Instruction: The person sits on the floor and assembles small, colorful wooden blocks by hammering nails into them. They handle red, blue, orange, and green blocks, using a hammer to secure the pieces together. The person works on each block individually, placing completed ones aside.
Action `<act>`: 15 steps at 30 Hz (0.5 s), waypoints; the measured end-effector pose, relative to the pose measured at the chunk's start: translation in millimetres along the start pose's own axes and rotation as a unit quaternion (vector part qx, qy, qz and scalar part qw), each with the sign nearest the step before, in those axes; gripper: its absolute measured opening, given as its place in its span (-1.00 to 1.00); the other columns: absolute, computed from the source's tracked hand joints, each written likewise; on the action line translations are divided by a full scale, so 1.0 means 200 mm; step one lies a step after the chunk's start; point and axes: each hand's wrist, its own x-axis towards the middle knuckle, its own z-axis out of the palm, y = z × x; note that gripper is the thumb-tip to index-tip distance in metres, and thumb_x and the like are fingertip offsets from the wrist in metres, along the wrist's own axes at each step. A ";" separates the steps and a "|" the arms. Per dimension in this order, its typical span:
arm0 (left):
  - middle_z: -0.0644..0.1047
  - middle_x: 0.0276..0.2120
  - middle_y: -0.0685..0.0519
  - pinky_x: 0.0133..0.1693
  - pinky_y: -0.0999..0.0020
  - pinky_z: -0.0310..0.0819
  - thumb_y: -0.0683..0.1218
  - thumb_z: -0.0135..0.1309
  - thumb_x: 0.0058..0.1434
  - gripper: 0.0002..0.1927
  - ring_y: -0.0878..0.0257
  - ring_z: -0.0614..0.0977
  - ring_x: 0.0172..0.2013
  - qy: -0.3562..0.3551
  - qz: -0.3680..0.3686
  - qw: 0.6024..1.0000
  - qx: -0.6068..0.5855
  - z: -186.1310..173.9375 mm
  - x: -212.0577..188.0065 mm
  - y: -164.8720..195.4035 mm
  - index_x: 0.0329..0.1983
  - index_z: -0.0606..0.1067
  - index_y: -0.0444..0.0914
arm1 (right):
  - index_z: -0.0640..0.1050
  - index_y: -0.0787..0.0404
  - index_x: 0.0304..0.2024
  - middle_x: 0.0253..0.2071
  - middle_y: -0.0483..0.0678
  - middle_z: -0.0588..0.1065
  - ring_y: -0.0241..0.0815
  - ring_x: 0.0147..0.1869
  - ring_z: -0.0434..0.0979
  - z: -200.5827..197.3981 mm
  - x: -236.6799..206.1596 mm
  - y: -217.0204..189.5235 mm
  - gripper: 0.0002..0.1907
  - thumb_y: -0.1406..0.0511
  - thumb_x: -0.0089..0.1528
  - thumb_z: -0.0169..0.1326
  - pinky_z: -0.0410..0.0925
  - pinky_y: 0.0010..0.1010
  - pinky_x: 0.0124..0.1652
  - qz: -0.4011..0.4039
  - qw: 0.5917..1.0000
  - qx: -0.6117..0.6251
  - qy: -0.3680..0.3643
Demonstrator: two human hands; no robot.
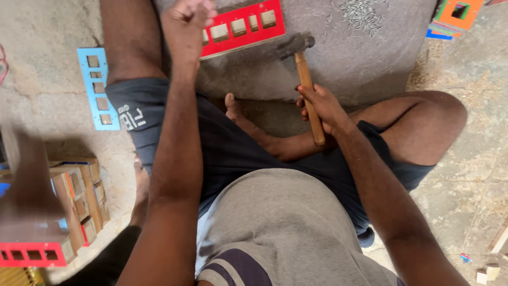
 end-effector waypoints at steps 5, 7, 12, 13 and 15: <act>0.72 -0.30 0.02 -0.27 0.52 0.63 -0.25 0.17 0.38 -0.90 0.35 0.72 -0.34 0.040 -0.028 0.999 0.017 -0.04 -0.04 0.05 -0.13 0.68 -0.33 | 0.41 0.21 0.04 -0.32 -0.10 0.50 -0.35 -0.43 0.45 0.00 0.03 0.01 -0.62 0.07 0.39 0.06 0.40 -0.43 -0.41 -0.010 1.000 0.008 -0.008; 0.72 -0.29 0.05 -0.28 0.52 0.63 -0.24 0.16 0.38 -0.89 0.37 0.71 -0.35 0.003 -0.017 0.998 0.053 0.06 -0.06 0.04 -0.13 0.68 -0.32 | 0.44 0.17 0.07 -0.32 -0.13 0.49 -0.37 -0.41 0.46 0.01 0.01 0.00 -0.64 0.08 0.37 0.05 0.40 -0.45 -0.39 -0.020 0.998 0.046 -0.031; 0.70 -0.23 0.00 -0.28 0.46 0.64 -0.19 0.25 0.34 -0.91 0.30 0.72 -0.32 -0.173 0.186 0.926 0.279 0.31 -0.12 -0.07 -0.12 0.66 -0.25 | 0.46 0.12 0.09 -0.40 -0.17 0.42 -0.42 -0.47 0.36 0.02 -0.09 -0.01 -0.67 0.09 0.39 0.04 0.30 -0.55 -0.47 -0.001 0.992 0.112 -0.063; 0.69 -0.24 0.00 -0.26 0.39 0.62 -0.18 0.24 0.34 -0.93 0.25 0.71 -0.30 -0.170 0.214 0.920 0.281 0.32 -0.13 -0.10 -0.14 0.64 -0.25 | 0.46 0.12 0.07 -0.42 -0.18 0.39 -0.43 -0.50 0.34 0.03 -0.11 -0.01 -0.69 0.09 0.40 0.03 0.27 -0.57 -0.50 0.007 0.995 0.087 -0.044; 0.68 -0.26 0.00 -0.22 0.25 0.59 -0.17 0.23 0.33 -0.96 0.16 0.70 -0.26 -0.169 0.263 0.906 0.285 0.31 -0.14 -0.16 -0.20 0.62 -0.24 | 0.44 0.14 0.01 -0.46 -0.19 0.37 -0.42 -0.55 0.31 0.04 -0.13 0.00 -0.71 0.10 0.41 0.03 0.25 -0.55 -0.56 0.004 1.000 0.006 0.009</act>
